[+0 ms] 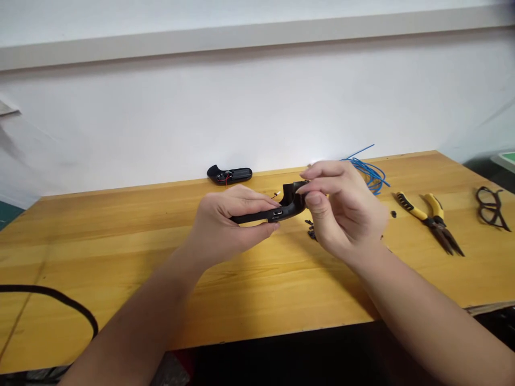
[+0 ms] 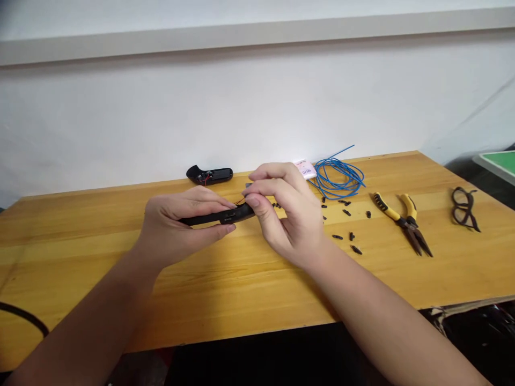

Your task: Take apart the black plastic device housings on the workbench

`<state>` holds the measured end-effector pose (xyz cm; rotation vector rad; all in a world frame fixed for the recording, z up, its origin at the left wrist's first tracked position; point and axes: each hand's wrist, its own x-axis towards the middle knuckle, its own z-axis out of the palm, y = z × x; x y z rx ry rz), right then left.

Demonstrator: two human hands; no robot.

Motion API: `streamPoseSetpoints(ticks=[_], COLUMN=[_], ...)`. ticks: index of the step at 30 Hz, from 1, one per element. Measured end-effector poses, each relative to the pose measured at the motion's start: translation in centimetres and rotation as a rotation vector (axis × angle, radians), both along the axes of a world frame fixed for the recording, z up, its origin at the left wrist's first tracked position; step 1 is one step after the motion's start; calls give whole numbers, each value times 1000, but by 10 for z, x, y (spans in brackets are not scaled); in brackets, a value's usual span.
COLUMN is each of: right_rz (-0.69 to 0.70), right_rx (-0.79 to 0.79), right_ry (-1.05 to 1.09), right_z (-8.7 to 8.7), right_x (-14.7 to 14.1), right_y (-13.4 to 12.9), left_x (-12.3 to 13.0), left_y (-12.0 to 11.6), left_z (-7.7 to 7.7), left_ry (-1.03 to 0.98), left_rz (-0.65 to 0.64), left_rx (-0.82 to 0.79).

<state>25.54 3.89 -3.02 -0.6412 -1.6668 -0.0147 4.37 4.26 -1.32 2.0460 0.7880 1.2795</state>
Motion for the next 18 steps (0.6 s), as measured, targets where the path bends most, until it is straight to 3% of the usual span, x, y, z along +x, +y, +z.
streamPoseSetpoints(ticks=[3,10,18], right_rz=[19,112,248], right_rx=[-14,-350,-658], right_ry=[-13,-69,-3], right_z=[0,4,8], right_x=[3,1,-3], right_y=[-5,-17,-20], left_x=[0,1,0], left_y=[0,1,5], left_z=[0,-1,-10], left_ry=[26,158,190], left_rz=[85,309,356], left_rx=[-8,-17,187])
